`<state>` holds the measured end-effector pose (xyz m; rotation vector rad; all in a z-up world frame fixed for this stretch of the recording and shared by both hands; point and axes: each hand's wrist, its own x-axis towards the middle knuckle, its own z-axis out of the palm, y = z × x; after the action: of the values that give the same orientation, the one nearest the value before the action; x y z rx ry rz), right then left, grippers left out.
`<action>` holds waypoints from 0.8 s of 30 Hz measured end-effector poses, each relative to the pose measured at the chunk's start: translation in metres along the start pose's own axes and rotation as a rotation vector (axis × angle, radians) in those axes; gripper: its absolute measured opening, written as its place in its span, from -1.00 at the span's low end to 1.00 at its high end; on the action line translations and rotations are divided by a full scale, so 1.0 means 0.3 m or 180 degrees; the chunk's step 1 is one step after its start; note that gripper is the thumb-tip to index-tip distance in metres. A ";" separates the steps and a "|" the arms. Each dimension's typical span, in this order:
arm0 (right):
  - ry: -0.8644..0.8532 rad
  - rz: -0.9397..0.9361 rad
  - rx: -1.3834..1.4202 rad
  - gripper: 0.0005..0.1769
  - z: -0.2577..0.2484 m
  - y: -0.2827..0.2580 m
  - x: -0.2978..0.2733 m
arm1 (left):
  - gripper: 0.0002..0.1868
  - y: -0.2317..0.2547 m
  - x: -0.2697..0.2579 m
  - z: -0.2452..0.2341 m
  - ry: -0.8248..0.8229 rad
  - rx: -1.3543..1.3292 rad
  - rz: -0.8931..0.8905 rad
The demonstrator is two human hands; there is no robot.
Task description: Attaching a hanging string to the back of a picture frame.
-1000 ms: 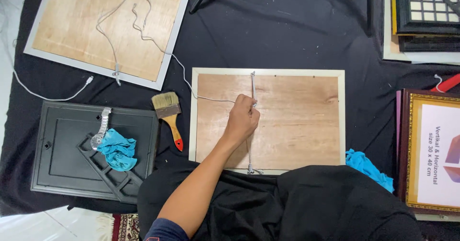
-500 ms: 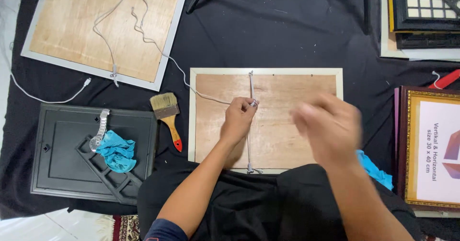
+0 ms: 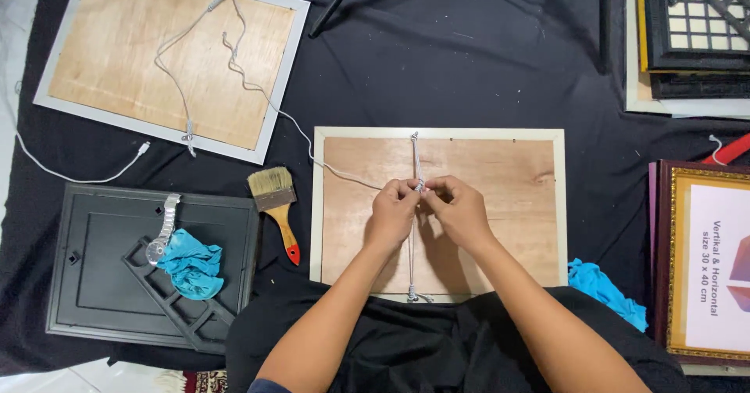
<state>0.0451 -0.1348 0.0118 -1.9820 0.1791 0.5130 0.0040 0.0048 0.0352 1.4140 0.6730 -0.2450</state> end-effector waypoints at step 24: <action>-0.0708 0.0188 0.0235 -0.80 -0.058 -0.047 -0.019 | -0.88 0.053 -0.057 0.003 0.0019 0.0755 0.0408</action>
<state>0.0496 -0.1443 0.0323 -1.8371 0.1160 0.7496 -0.0007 0.0029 0.0579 1.6790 0.5691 -0.2249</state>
